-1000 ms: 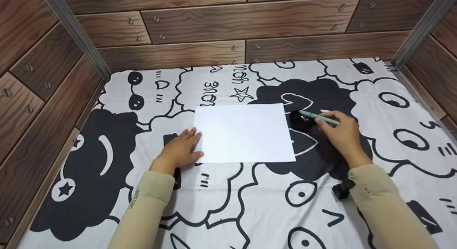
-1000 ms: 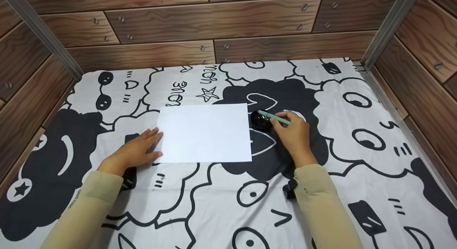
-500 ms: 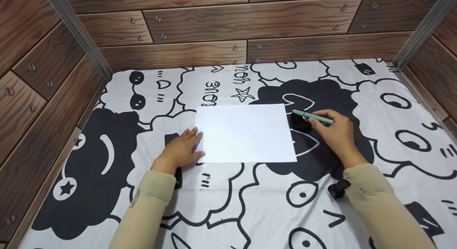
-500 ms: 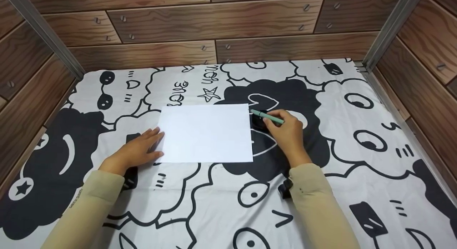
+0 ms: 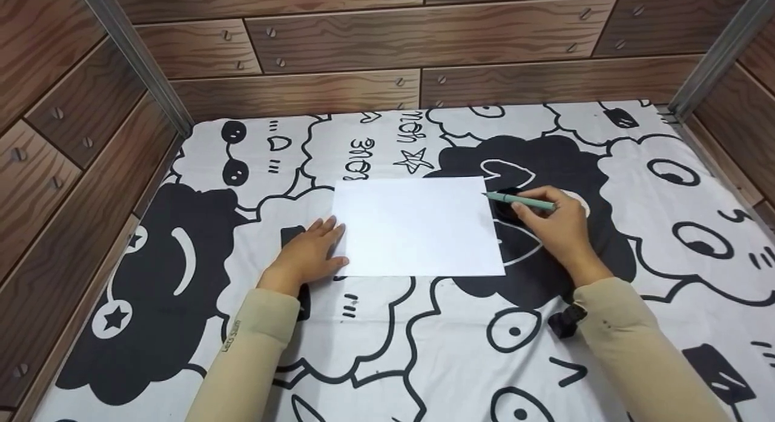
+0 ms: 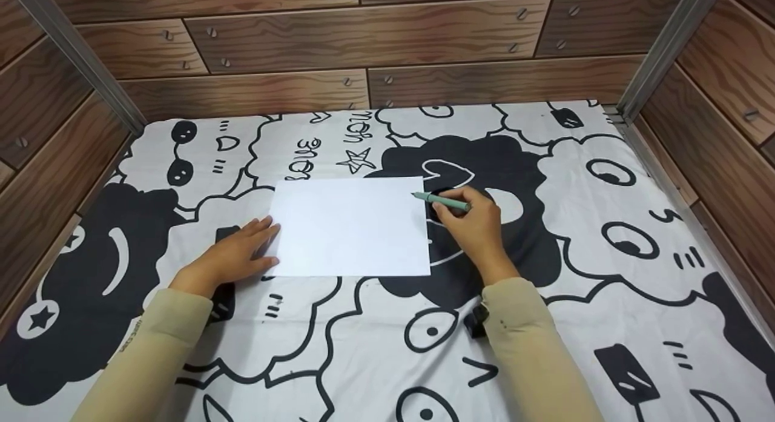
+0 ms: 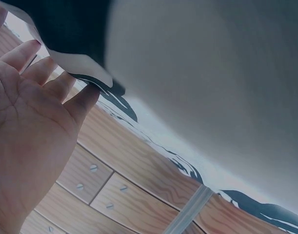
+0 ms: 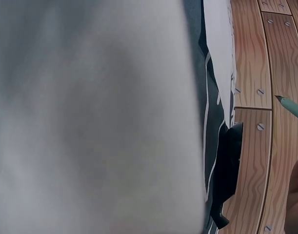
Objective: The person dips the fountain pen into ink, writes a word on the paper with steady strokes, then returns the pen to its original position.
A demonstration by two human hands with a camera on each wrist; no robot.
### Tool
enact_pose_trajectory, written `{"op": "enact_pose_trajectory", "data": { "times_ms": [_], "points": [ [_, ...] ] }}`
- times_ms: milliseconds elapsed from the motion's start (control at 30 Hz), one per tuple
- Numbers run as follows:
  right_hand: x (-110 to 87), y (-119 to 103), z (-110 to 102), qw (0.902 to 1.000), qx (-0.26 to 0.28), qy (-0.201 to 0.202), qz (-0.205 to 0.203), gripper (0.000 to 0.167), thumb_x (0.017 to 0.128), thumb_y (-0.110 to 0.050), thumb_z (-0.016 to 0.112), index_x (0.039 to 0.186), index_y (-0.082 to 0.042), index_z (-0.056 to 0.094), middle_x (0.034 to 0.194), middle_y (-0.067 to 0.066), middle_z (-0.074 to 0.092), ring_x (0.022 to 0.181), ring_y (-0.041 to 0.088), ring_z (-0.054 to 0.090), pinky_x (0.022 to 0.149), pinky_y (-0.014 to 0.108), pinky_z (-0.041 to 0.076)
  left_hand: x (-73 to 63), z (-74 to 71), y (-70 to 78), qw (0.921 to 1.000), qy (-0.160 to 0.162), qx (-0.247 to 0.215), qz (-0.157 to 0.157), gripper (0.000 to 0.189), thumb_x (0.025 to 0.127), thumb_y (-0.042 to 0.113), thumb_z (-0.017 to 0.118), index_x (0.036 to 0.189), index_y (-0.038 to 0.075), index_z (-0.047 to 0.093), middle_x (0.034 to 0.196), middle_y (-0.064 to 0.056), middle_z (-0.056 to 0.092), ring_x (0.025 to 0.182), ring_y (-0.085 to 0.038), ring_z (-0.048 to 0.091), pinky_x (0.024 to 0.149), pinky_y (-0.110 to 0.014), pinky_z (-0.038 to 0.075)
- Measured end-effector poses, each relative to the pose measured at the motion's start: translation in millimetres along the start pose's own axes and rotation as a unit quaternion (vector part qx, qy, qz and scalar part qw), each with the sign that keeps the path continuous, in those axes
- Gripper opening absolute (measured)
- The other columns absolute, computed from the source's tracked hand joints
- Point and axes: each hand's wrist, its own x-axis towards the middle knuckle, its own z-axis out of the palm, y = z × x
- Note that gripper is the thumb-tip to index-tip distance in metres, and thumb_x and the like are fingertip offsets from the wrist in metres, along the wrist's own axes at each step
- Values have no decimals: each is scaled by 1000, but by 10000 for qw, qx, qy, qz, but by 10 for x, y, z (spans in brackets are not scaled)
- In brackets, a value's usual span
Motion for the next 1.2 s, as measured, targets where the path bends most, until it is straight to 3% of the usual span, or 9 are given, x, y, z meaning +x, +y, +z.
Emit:
{"op": "enact_pose_trajectory", "data": {
  "times_ms": [200,500,867,1033,1200],
  "points": [
    [-50,-293,18,9979,400,-468,195,15,85,3,68,96,10,62,81,16,66,68,6,65,63,15,52,-8,-11,11,10000,-4,11,41,67,93,40,59,148,10,35,155,-10,23,142,-32,16,112,-47,22],
    [-54,-303,132,9883,1276,-804,217,15,85,11,62,97,15,56,85,29,64,71,14,69,66,23,56,2,-16,30,10000,-85,8,-47,68,93,41,59,149,12,34,156,-9,22,143,-31,14,113,-47,20],
    [-80,-374,272,9923,755,-983,-42,19,87,5,64,105,10,66,83,22,69,74,24,70,61,14,49,0,-7,24,10000,-31,6,-10,68,93,41,59,149,11,35,155,-10,22,142,-32,15,113,-48,20],
    [-73,-410,336,9914,763,-1061,22,20,87,3,64,106,8,67,82,21,69,68,12,67,51,14,44,-1,-8,24,9999,-77,-33,-99,67,93,41,59,149,13,34,156,-8,21,143,-30,14,113,-47,20],
    [-39,-403,445,9905,866,-1068,-50,19,86,5,65,104,9,67,81,22,69,72,27,69,50,15,42,0,-7,21,9997,-130,-78,-211,68,93,41,59,150,15,33,157,-5,20,143,-28,13,113,-47,20]
  ]
}}
